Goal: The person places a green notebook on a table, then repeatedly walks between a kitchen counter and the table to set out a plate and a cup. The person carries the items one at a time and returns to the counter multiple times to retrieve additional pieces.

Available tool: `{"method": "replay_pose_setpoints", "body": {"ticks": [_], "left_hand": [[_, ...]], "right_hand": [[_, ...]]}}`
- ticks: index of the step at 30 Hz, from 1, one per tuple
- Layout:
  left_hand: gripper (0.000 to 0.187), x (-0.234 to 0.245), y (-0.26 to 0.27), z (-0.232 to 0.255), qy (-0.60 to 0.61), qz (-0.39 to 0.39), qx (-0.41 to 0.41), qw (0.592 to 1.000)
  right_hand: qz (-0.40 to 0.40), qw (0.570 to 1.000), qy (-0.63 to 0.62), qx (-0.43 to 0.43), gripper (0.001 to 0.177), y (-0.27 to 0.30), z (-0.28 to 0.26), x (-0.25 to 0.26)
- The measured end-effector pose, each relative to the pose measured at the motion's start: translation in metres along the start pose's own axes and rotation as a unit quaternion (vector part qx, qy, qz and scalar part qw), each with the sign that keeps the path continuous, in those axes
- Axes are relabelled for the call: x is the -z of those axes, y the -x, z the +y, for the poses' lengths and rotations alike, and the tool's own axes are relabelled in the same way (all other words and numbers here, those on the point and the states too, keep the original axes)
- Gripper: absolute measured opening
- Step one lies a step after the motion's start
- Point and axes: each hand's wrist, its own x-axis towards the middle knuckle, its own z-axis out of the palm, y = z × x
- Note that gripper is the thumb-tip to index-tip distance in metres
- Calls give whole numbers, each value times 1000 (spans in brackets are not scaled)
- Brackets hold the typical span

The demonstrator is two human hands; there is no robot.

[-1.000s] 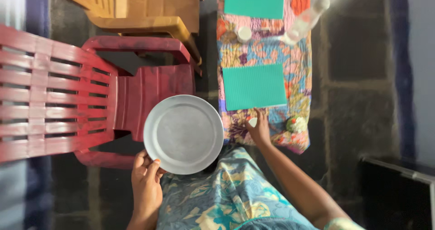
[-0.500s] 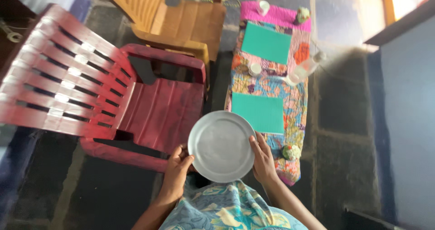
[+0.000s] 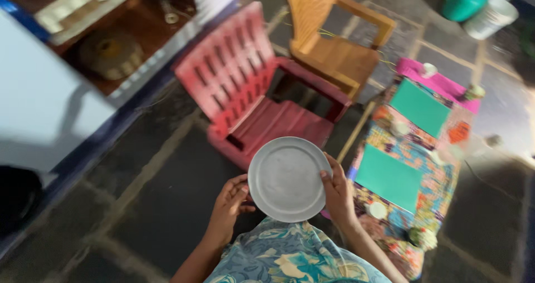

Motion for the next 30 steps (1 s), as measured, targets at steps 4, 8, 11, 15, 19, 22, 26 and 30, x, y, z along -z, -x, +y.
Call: {"method": "replay_pose_setpoints", "body": {"ticks": [4,8,11,15,19,22,26,30], "left_hand": [[40,87,36,6,45,76,-40,995],[39,166,78,11,47,170,-38,984],[38,208,101,18,69,215,-59,972],[37,242,110,30,96,255,-88,958],[35,266,96,48,121,269,-100,950],[34,284,70,69,121,269,-116,948],[34,316,24,101,107,272,-128,948],[36,346,-35,149,92,263,-137,951]], "right_hand": [[-47,961,220,162,45,6,-42,-56],[-53,953,217,202,43,9,-73,-136],[-58,954,230,185,43,13,-95,-190],[-79,952,188,230,41,10,-105,-246],[-77,912,148,374,35,-25,-101,-294],[-99,924,91,357,34,-57,-107,-331],[-112,941,195,255,41,-98,-128,-380],[-131,950,193,209,43,-150,-150,-427]]}}
